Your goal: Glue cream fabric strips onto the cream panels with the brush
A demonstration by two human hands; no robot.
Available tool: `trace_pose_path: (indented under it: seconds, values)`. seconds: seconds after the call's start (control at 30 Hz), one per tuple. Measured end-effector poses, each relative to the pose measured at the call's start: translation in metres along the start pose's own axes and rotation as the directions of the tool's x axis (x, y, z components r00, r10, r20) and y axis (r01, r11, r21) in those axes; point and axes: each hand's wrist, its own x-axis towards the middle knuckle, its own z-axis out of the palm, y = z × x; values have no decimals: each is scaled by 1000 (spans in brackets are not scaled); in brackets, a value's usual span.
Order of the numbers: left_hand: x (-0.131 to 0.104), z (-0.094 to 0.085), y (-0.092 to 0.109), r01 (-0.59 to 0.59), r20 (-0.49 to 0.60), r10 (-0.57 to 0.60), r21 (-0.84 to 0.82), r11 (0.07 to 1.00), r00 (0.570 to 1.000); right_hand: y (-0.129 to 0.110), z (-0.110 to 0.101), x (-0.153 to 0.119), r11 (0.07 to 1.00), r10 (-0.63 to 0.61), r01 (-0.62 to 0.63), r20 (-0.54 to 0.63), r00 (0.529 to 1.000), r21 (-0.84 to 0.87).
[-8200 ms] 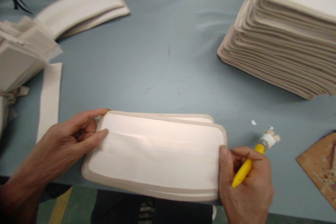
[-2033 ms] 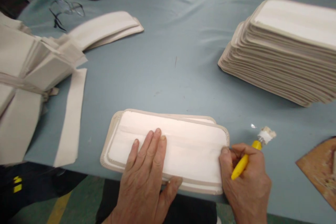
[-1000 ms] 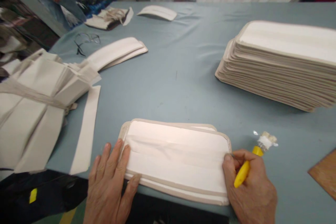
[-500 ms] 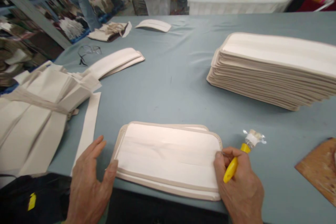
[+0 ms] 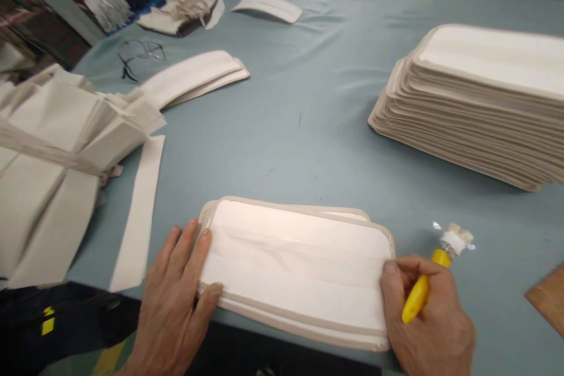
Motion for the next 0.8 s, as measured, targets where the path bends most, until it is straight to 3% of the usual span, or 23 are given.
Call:
trace_pose_path:
  seconds: [0.23,0.57,0.8]
  values:
    - [3,-3,0,-8,20,7,4,1000,1000,-5,-2,-2,998,66,-66,17,998,-25]
    - [1,1,-3,6,23,-6,17,1000,1000,0,2,0,999,-36,36,-45,998,3]
    - [3,4,-3,105,9,-105,-145,984,994,11,7,-4,988,-151,147,-194,969,-36]
